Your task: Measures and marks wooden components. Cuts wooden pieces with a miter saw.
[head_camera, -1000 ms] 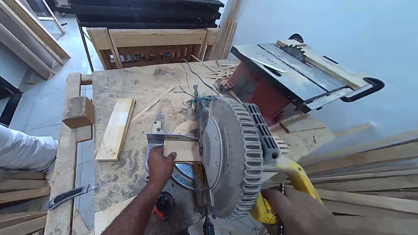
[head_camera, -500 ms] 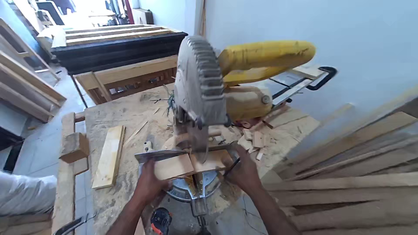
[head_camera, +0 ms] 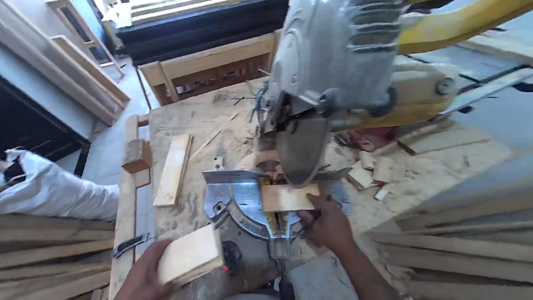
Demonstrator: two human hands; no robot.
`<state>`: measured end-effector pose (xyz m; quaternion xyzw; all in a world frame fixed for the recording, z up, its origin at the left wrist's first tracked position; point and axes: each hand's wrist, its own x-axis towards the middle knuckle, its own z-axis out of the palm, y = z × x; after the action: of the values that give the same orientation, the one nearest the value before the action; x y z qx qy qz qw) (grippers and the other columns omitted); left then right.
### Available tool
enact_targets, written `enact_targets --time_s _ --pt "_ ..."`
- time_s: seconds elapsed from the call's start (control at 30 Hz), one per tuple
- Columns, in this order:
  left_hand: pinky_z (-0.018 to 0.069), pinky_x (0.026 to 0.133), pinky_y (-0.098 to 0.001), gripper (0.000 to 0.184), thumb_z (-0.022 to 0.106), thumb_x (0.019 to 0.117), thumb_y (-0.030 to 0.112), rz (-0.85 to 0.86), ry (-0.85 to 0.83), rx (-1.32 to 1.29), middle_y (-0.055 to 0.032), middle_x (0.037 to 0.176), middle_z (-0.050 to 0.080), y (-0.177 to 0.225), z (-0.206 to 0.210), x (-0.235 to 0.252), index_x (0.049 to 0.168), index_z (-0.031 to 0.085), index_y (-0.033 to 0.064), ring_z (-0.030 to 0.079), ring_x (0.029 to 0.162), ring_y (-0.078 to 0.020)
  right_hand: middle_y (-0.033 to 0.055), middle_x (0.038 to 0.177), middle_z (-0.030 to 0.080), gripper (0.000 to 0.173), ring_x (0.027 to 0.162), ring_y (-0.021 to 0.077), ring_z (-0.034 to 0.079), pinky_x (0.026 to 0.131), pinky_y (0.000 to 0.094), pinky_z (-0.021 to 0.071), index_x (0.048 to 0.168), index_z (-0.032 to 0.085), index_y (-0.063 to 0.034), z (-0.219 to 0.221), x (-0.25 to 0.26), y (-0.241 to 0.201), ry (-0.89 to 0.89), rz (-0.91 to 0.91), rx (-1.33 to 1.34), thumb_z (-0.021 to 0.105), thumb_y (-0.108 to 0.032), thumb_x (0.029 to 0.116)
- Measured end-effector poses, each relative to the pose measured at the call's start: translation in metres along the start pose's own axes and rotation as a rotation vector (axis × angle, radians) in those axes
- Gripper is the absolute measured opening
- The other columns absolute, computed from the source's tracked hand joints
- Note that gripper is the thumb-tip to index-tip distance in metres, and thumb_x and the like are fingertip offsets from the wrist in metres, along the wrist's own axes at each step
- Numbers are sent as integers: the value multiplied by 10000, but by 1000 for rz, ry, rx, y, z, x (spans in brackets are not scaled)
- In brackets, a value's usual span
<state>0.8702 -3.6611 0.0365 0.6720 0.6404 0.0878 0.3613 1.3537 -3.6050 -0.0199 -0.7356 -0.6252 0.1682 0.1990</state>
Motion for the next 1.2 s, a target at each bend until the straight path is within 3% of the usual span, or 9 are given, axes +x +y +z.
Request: enact_targets --time_s 0.17,0.33,0.4,0.53,0.6,0.7,0.8,0.97,1.2 --pt "407 1111 -582 931 953 621 296 -22 103 -92 -364 1411 455 -51 13 -24 1375 551 -72 452 1331 -478 223 1388 600 556 1239 377 617 1022 541 522 1368 672 -177 15 3 -69 -171 2 7 656 -545 952" --pt "505 1008 -551 972 961 607 381 129 235 -60 -293 1405 467 32 6 26 1437 556 79 502 1282 -416 161 1243 698 584 1153 333 672 977 499 553 1243 750 -169 43 14 -92 14 39 14 709 -619 872" --pt "537 994 -522 952 952 627 424 213 195 -1 -235 1396 502 72 14 65 1453 562 154 545 1258 -372 164 1320 675 593 1198 328 658 1020 491 534 1244 751 -154 43 13 -91 44 33 58 713 -611 868" --pt "503 1064 -509 963 930 689 427 225 62 36 -176 1451 491 121 44 142 1514 504 171 529 1306 -334 157 1326 676 266 1189 238 670 1043 394 536 1200 739 -51 25 7 -70 123 32 420 579 -137 1006" --pt "462 1114 -527 993 920 703 448 180 104 19 -178 1523 460 130 59 162 1537 461 164 492 1375 -354 145 1323 681 283 1176 193 677 1012 348 551 1201 721 -19 21 5 -62 164 46 580 515 -45 1009" --pt "481 1101 -517 1016 941 683 414 104 286 -60 -216 1497 481 138 77 156 1519 468 82 523 1345 -370 73 1243 715 366 1135 134 685 1003 335 566 1294 668 -48 19 7 -70 69 84 649 672 -215 969" --pt "517 1045 -462 845 893 756 361 -49 290 -191 -188 1332 621 144 78 144 1441 538 15 632 1192 -288 25 1301 700 451 1277 171 606 1154 413 435 1323 692 -143 24 10 -78 2 98 478 712 -336 916" --pt "572 965 -406 523 803 868 285 -91 202 -423 -106 1178 709 147 74 146 1315 653 60 695 1063 -190 -2 1223 730 369 1234 167 628 1140 411 441 1259 738 -187 29 11 -78 42 147 428 716 -327 918" --pt "556 987 -399 392 701 950 292 -106 274 -460 -92 1181 716 145 82 149 1282 694 84 687 1087 -174 0 1215 728 371 1192 142 647 1078 389 494 1266 721 -185 26 11 -77 2 198 479 725 -314 918"
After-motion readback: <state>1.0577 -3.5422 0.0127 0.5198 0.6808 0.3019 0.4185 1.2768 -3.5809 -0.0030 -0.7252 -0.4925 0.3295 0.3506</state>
